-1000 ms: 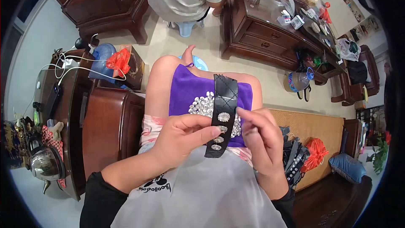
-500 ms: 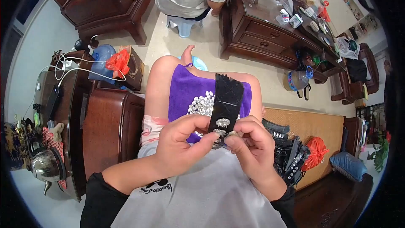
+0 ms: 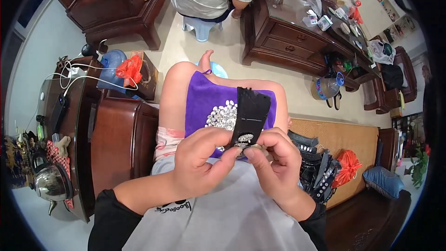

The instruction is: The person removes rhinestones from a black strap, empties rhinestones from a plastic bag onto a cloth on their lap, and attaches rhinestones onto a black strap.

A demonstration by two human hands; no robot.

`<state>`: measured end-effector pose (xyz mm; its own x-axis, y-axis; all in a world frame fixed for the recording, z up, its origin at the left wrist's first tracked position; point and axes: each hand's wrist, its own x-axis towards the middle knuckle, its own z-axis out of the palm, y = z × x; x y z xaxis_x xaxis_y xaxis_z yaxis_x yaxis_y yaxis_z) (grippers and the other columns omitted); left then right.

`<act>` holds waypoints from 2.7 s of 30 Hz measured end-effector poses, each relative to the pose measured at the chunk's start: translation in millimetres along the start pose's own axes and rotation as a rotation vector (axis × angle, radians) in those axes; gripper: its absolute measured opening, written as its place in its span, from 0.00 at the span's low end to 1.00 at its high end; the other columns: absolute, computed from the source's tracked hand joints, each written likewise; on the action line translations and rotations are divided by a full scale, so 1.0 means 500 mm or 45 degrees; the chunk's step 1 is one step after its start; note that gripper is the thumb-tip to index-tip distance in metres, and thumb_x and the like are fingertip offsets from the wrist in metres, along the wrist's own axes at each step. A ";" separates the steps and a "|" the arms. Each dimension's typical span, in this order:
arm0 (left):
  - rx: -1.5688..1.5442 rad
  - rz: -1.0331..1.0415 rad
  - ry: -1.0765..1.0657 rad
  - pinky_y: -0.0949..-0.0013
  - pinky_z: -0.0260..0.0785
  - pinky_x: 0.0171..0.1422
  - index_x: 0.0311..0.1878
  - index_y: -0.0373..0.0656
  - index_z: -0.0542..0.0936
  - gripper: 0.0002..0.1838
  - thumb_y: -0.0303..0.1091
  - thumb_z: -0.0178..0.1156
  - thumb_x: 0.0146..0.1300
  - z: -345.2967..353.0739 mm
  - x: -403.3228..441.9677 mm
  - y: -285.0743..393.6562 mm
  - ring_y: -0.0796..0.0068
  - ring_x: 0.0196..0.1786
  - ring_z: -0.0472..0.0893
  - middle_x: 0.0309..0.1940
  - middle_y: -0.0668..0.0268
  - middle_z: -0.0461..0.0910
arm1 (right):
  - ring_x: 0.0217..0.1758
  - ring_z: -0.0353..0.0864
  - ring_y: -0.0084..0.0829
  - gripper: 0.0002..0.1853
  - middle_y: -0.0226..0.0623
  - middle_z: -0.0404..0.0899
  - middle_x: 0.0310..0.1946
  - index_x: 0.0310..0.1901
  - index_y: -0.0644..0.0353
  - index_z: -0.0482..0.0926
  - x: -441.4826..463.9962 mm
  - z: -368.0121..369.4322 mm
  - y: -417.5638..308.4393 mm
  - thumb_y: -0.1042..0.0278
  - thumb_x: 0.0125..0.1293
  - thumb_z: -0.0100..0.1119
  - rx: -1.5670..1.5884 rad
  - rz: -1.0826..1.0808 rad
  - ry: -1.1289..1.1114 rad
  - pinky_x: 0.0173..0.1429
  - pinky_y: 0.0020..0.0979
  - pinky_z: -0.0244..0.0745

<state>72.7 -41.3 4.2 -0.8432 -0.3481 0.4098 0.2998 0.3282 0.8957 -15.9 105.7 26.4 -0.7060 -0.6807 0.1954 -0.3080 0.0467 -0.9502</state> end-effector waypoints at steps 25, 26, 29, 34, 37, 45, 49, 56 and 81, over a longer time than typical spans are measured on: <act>-0.755 -0.755 0.015 0.85 0.62 0.33 0.45 0.34 0.77 0.06 0.22 0.57 0.65 0.003 0.004 0.026 0.88 0.31 0.69 0.32 0.71 0.77 | 0.26 0.74 0.28 0.12 0.39 0.80 0.33 0.39 0.65 0.81 0.004 -0.014 0.008 0.79 0.51 0.68 -0.460 -0.269 0.055 0.30 0.23 0.69; -0.755 -0.755 0.017 0.85 0.62 0.33 0.45 0.34 0.77 0.06 0.22 0.57 0.65 0.005 0.004 0.026 0.88 0.31 0.69 0.32 0.71 0.77 | 0.26 0.74 0.28 0.12 0.39 0.80 0.33 0.39 0.65 0.81 0.005 -0.015 0.009 0.79 0.51 0.68 -0.460 -0.270 0.054 0.30 0.23 0.69; -0.818 -0.747 0.037 0.85 0.61 0.33 0.45 0.35 0.77 0.06 0.23 0.57 0.65 0.010 0.002 0.024 0.88 0.30 0.69 0.32 0.71 0.77 | 0.25 0.74 0.28 0.11 0.39 0.80 0.33 0.38 0.65 0.81 0.006 -0.016 0.010 0.79 0.52 0.68 -0.380 -0.244 0.044 0.30 0.23 0.69; -0.789 -0.764 0.021 0.84 0.61 0.33 0.45 0.35 0.78 0.06 0.23 0.57 0.65 0.010 0.003 0.024 0.87 0.30 0.69 0.31 0.71 0.77 | 0.25 0.73 0.28 0.10 0.38 0.80 0.32 0.37 0.65 0.81 0.001 -0.013 0.009 0.79 0.52 0.68 -0.360 -0.194 0.069 0.30 0.23 0.69; -0.733 -0.734 0.022 0.84 0.62 0.33 0.45 0.34 0.78 0.07 0.23 0.58 0.64 0.011 -0.004 0.018 0.87 0.30 0.69 0.31 0.71 0.77 | 0.26 0.74 0.28 0.09 0.38 0.80 0.32 0.37 0.66 0.81 -0.001 -0.009 0.008 0.79 0.52 0.68 -0.353 -0.157 0.078 0.30 0.23 0.69; -0.518 -0.581 -0.007 0.82 0.67 0.36 0.43 0.33 0.80 0.07 0.21 0.60 0.61 0.007 -0.010 0.013 0.84 0.32 0.73 0.34 0.69 0.81 | 0.28 0.73 0.26 0.09 0.37 0.79 0.33 0.37 0.66 0.80 0.001 -0.015 0.009 0.79 0.53 0.67 -0.309 -0.089 0.039 0.31 0.22 0.68; -0.570 -0.693 -0.033 0.82 0.68 0.37 0.41 0.34 0.82 0.07 0.21 0.61 0.59 -0.007 -0.006 0.021 0.84 0.32 0.74 0.34 0.68 0.82 | 0.28 0.73 0.26 0.09 0.37 0.79 0.33 0.37 0.66 0.80 0.001 -0.024 0.005 0.79 0.53 0.67 -0.283 -0.032 0.016 0.31 0.22 0.67; -0.498 -0.661 -0.013 0.82 0.68 0.36 0.38 0.33 0.82 0.06 0.21 0.61 0.57 -0.004 -0.009 0.012 0.85 0.31 0.74 0.30 0.68 0.82 | 0.28 0.73 0.27 0.10 0.37 0.79 0.33 0.38 0.66 0.80 -0.001 -0.022 0.001 0.80 0.53 0.67 -0.266 -0.030 0.013 0.31 0.23 0.67; 0.051 0.034 0.153 0.76 0.69 0.32 0.35 0.34 0.82 0.10 0.18 0.64 0.47 0.005 0.011 0.005 0.76 0.27 0.76 0.28 0.65 0.82 | 0.29 0.75 0.26 0.10 0.38 0.80 0.33 0.38 0.67 0.82 0.010 0.007 -0.017 0.81 0.52 0.68 -0.158 -0.067 0.160 0.31 0.21 0.69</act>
<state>67.8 -40.5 8.2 -0.7745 -0.4408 0.4537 0.3016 0.3730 0.8774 -14.8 99.5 34.5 -0.7588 -0.5879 0.2804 -0.4176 0.1087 -0.9021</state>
